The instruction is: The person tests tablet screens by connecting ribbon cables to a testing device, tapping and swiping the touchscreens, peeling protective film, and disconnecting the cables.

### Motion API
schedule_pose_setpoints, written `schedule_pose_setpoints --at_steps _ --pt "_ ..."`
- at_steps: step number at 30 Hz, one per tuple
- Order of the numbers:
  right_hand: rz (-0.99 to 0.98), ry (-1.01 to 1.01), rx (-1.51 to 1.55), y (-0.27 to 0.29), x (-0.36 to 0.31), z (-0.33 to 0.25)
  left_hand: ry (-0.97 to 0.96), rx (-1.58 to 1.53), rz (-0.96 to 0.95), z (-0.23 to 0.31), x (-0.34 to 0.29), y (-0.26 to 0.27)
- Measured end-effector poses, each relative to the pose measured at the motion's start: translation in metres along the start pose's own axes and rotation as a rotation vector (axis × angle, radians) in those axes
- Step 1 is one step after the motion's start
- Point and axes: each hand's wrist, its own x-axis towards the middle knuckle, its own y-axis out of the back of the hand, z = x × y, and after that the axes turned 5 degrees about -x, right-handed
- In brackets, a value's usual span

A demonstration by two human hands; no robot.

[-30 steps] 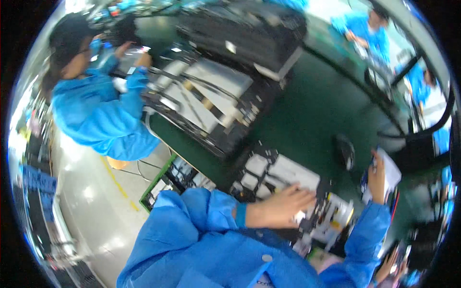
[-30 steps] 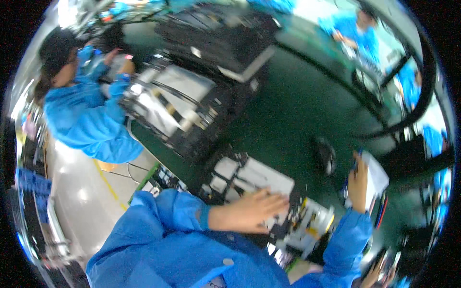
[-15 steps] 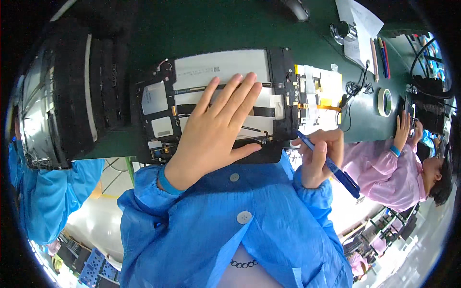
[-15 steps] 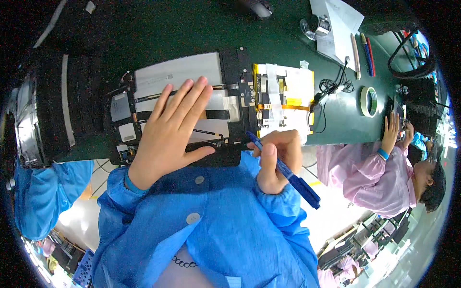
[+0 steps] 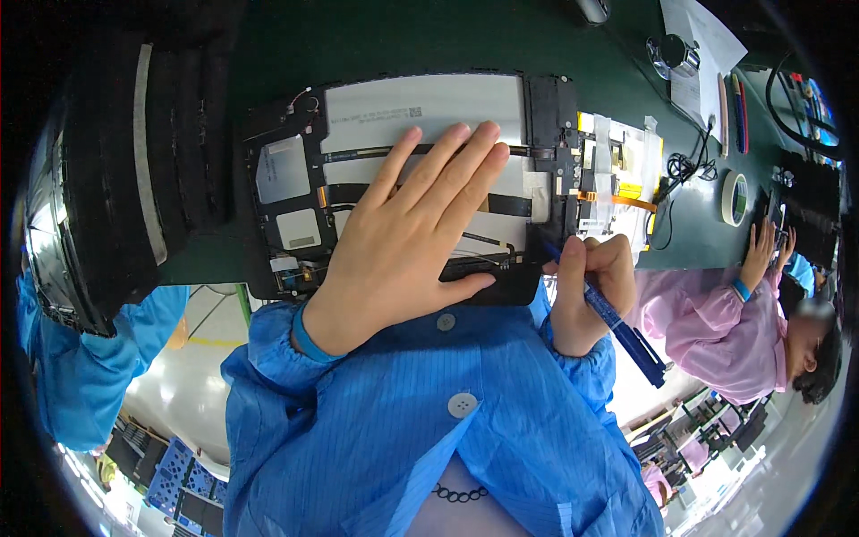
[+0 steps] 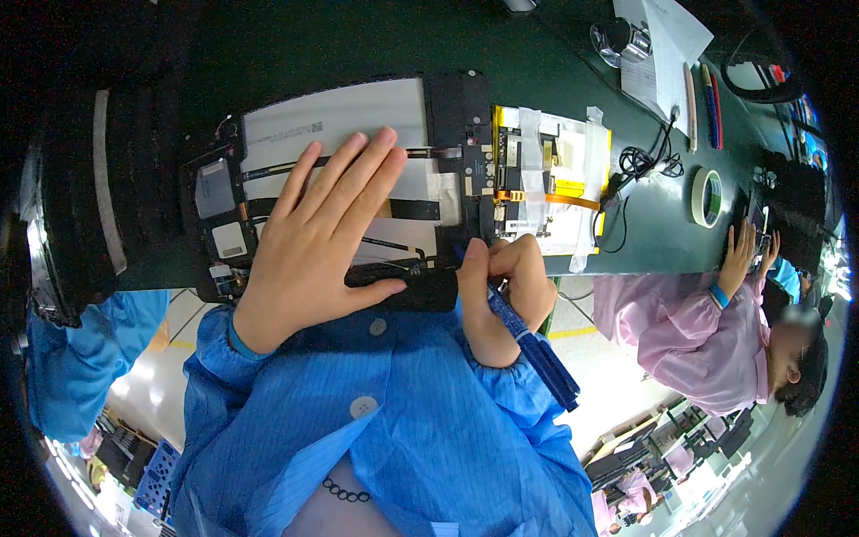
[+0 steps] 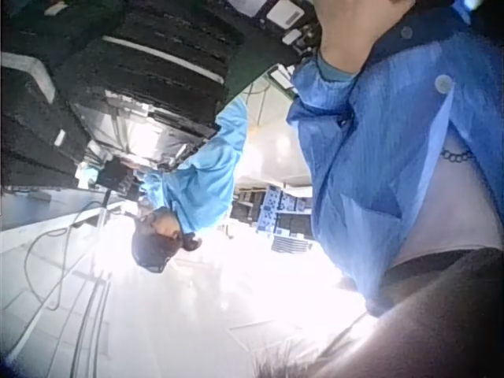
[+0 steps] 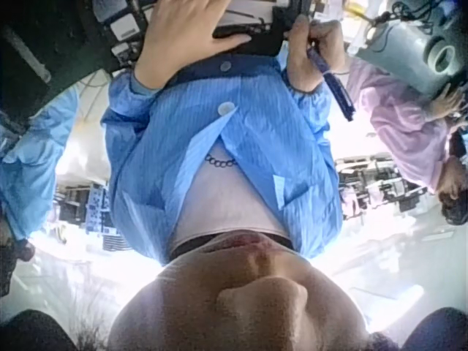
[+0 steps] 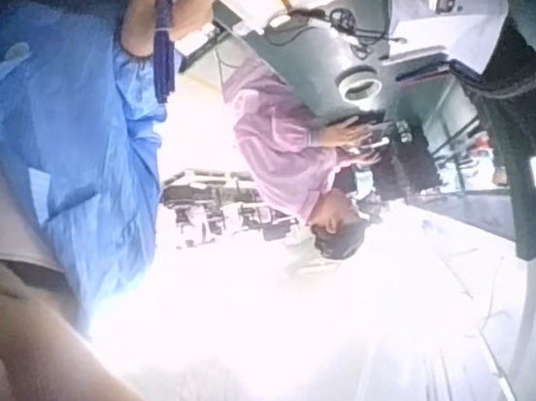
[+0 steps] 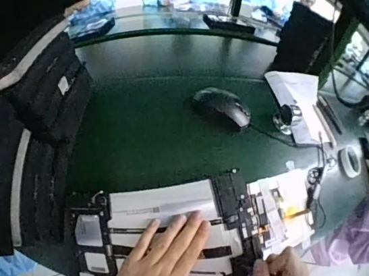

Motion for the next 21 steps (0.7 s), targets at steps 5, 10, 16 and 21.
schedule_pose_setpoints --at_steps 5,10,16,21 --pt "0.011 0.012 0.069 0.004 0.001 -0.005 0.002 0.012 0.005 0.005 0.0 0.007" --pt "0.086 0.159 0.114 0.007 0.005 -0.002 -0.01 0.043 0.035 0.006 -0.003 0.016" --pt "0.015 0.065 -0.055 0.03 0.014 0.002 0.228 0.223 0.269 -0.002 -0.069 0.05" --pt "-0.03 0.023 -0.062 0.021 0.002 -0.007 0.463 0.175 0.299 -0.017 -0.098 0.037"
